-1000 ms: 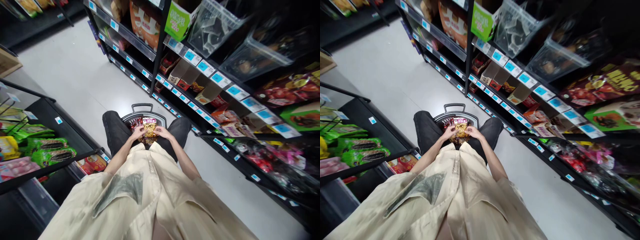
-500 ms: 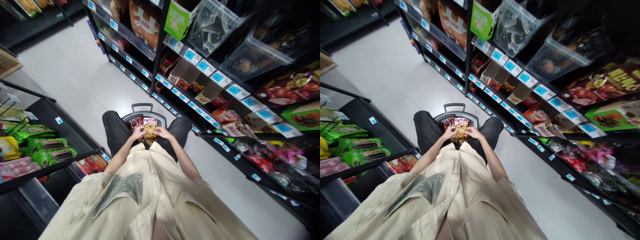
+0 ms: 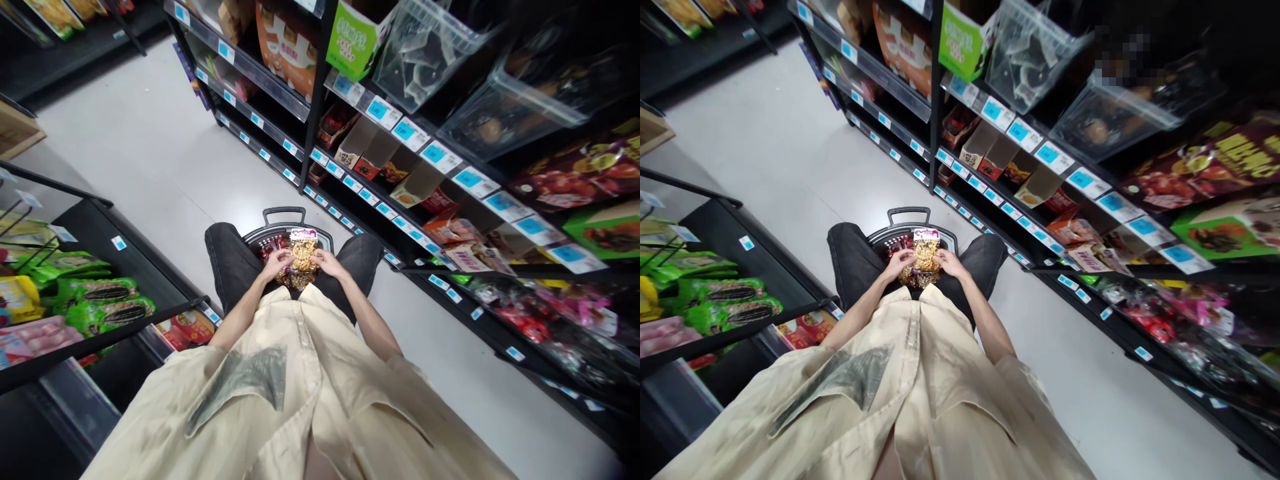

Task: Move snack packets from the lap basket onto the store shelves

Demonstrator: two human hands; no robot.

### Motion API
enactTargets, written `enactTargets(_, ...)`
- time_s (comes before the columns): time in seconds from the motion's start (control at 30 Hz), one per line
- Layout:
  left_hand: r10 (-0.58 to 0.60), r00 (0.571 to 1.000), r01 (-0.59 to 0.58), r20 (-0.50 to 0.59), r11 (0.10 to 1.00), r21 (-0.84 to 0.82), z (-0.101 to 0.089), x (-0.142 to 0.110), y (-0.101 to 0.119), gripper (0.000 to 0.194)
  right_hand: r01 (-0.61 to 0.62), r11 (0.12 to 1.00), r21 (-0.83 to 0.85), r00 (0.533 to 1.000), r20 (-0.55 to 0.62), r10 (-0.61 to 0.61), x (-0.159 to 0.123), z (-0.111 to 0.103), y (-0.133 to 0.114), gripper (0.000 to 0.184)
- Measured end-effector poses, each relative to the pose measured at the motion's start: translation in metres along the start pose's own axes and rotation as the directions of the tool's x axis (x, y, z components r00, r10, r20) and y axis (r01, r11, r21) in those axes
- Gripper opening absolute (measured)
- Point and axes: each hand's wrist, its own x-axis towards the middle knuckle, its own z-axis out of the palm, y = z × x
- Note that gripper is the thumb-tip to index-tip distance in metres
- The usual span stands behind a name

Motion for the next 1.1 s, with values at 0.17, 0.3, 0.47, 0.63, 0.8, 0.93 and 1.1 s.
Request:
enactTargets(0.17, -0.034, 0.996, 0.034, 0.085, 0.999, 0.001, -0.001, 0.001, -0.006, 0.049, 0.016, 1.0, 0.023, 0.994, -0.106, -0.014, 0.004, -0.003, 0.006, 0.046)
enactTargets(0.3, -0.038, 0.995, 0.039, 0.092, 0.999, -0.016, -0.002, 0.002, -0.012, 0.047, 0.012, 0.999, 0.035, 0.995, -0.103, -0.008, 0.005, -0.004, 0.009, 0.046)
enactTargets(0.47, -0.028, 0.992, 0.032, 0.124, 0.999, -0.03, -0.005, 0.003, -0.017, 0.051, 0.013, 1.0, 0.028, 0.993, -0.115, -0.009, 0.006, -0.005, 0.011, 0.047)
enactTargets(0.63, -0.021, 0.993, 0.018, 0.117, 0.999, 0.03, -0.005, 0.003, -0.02, 0.052, 0.012, 0.999, 0.04, 0.993, -0.122, -0.007, 0.005, -0.005, 0.009, 0.048)
enactTargets(0.8, 0.03, 0.993, -0.038, 0.116, 0.997, 0.07, -0.005, 0.004, -0.018, 0.063, -0.005, 0.998, 0.07, 0.993, -0.115, 0.013, 0.004, -0.002, 0.005, 0.049)
enactTargets(0.93, 0.1, 0.994, -0.105, 0.039, 0.978, 0.182, 0.003, 0.004, -0.012, 0.069, -0.015, 0.997, 0.07, 0.997, -0.069, 0.019, 0.003, 0.001, 0.001, 0.049)
enactTargets(1.1, 0.054, 0.985, -0.068, 0.162, 0.994, 0.082, 0.038, -0.008, -0.007, 0.048, 0.07, 0.997, 0.029, 0.997, 0.026, -0.071, -0.003, 0.002, -0.009, 0.044)
